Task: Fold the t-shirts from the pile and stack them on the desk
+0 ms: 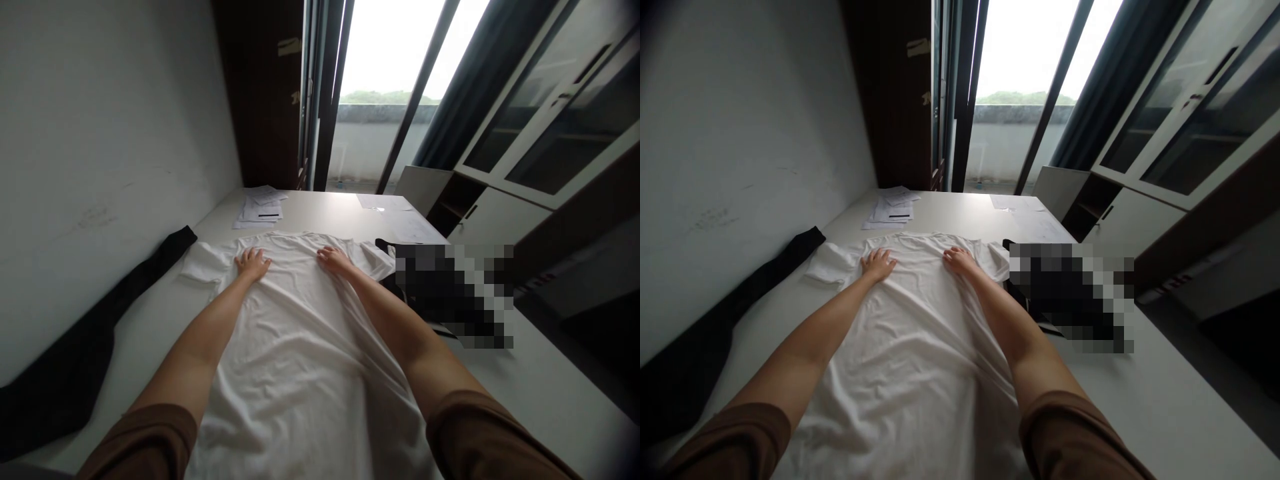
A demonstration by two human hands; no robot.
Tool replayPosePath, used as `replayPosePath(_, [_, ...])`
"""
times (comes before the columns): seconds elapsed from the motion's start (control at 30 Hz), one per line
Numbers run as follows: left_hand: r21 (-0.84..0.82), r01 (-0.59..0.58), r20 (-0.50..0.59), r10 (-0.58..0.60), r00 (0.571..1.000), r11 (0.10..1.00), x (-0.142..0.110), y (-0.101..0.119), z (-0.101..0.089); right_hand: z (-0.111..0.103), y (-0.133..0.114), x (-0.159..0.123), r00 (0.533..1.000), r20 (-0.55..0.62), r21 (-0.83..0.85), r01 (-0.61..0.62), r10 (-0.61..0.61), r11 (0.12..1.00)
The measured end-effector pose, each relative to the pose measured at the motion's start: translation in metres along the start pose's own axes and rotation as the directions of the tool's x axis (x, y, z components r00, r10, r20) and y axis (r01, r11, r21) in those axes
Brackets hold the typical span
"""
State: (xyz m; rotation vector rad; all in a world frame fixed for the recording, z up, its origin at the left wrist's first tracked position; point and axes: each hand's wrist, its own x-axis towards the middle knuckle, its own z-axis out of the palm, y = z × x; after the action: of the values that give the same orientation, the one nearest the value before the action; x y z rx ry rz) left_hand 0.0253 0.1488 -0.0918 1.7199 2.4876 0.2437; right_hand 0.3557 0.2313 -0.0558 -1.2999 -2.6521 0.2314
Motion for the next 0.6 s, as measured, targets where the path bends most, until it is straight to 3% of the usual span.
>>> replayPosePath(0.17, [0.047, -0.012, 0.037, 0.01, 0.999, 0.999, 0.015, -0.002, 0.005, 0.015, 0.008, 0.005, 0.986, 0.033, -0.091, -0.162, 0.165, 0.983])
replayPosePath(0.6, [0.066, -0.037, 0.027, 0.035, 0.999, 0.997, 0.058, -0.006, 0.007, 0.023, 0.02, 0.041, 0.967, 0.092, -0.114, -0.227, 0.238, 0.967])
